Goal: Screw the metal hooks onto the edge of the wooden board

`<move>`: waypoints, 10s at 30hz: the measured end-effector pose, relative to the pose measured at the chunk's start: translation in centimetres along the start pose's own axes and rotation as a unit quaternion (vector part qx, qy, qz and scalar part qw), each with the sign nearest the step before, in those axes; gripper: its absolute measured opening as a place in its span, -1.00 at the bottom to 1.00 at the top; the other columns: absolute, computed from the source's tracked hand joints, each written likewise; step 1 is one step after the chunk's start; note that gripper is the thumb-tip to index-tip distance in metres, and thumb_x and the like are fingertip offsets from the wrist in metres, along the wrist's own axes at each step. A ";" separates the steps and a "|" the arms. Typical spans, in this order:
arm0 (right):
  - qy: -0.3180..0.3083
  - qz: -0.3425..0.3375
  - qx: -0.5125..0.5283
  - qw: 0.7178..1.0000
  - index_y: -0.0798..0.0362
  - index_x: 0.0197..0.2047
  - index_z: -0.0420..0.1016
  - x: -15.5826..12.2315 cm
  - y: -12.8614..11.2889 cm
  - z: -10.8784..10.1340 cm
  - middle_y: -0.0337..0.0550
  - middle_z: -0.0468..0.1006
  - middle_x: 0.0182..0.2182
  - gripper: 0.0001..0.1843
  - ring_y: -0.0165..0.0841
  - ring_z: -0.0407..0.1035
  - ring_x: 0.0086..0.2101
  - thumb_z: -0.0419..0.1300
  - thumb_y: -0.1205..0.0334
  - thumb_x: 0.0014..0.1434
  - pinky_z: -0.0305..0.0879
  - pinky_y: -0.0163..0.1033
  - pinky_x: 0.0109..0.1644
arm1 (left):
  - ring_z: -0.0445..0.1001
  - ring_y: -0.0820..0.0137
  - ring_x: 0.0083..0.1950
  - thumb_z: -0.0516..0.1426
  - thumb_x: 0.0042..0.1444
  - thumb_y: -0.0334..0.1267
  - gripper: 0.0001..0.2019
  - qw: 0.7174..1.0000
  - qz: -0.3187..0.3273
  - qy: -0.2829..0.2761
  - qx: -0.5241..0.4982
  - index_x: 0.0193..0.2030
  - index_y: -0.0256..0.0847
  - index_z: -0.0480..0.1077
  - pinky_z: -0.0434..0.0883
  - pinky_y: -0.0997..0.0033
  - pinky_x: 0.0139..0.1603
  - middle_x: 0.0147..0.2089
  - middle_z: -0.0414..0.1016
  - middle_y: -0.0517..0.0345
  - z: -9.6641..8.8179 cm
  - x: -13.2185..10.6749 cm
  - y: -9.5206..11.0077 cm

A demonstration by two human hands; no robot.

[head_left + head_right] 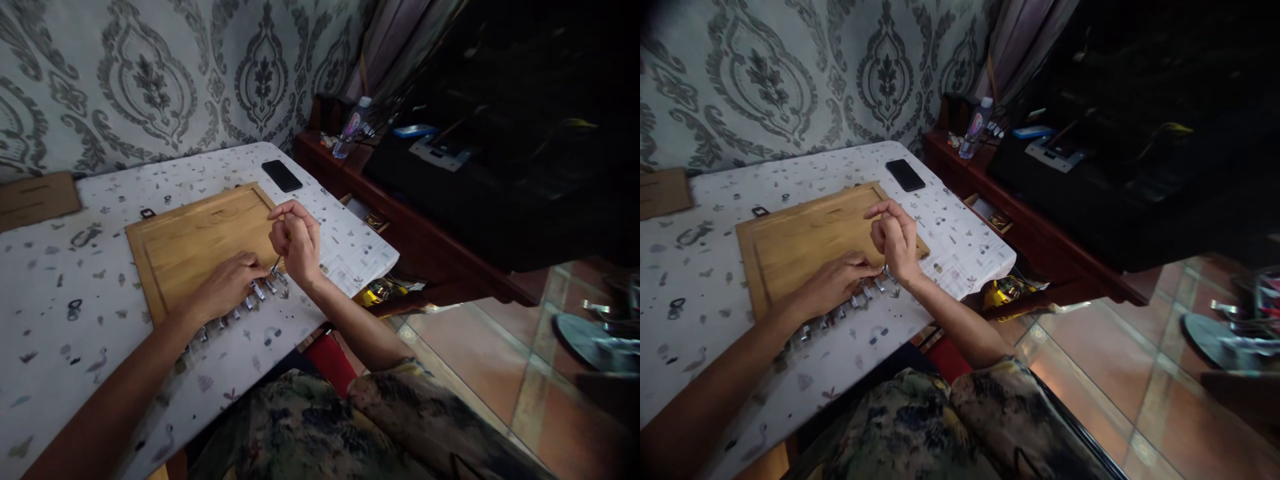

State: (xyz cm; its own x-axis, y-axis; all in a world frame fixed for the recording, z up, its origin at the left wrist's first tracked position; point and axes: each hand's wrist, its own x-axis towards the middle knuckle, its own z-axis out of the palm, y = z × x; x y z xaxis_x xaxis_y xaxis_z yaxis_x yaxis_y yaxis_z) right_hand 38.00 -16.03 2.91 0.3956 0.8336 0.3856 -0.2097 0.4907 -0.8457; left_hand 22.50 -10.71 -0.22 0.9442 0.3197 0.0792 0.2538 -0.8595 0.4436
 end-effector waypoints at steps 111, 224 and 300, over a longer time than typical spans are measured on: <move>-0.275 0.082 -0.005 0.958 0.12 -0.61 0.58 3.6 -1.1 -3.6 -0.11 0.61 -0.34 -0.51 -0.46 0.49 -0.39 0.44 -0.06 0.17 0.46 -0.31 -0.21 | 0.46 0.24 0.07 0.08 0.31 -0.59 -0.61 1.000 -0.022 -0.018 0.005 0.08 -0.17 0.62 0.40 0.26 0.06 -0.04 0.53 0.06 0.1 0.2 0.3; 0.024 0.047 -0.016 0.998 -0.05 -0.69 0.03 -0.3 -1.8 -0.1 -0.47 -0.09 -0.78 -0.22 -0.57 -0.24 -0.72 0.20 -0.44 0.21 -0.26 -0.33 -0.67 | 0.43 0.31 -0.06 0.05 0.32 -0.55 -0.63 1.000 -0.010 -0.011 -0.024 -0.02 -0.12 0.63 0.31 0.34 -0.10 -0.15 0.46 0.09 -0.2 0.1 0.3; -0.201 0.172 -0.358 0.895 0.10 -0.40 0.59 -4.4 -2.4 -7.7 -0.29 0.44 -0.61 -0.66 -0.46 0.24 -0.53 0.27 -0.01 0.21 0.08 -0.34 -0.48 | 0.57 0.28 0.07 -0.01 0.27 -0.54 -0.52 0.995 -0.080 0.060 -0.009 0.14 -0.15 0.60 0.46 0.31 0.09 0.07 0.62 0.03 -1.8 -2.9 -0.3</move>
State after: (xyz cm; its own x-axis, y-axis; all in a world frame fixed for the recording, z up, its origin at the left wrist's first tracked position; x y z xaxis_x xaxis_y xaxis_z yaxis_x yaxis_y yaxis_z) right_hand 43.59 -22.81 0.38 0.0345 0.9987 0.0375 0.4273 0.0191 -0.9039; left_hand 19.33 -10.63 1.02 0.8596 0.4986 0.1123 0.3942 -0.7867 0.4750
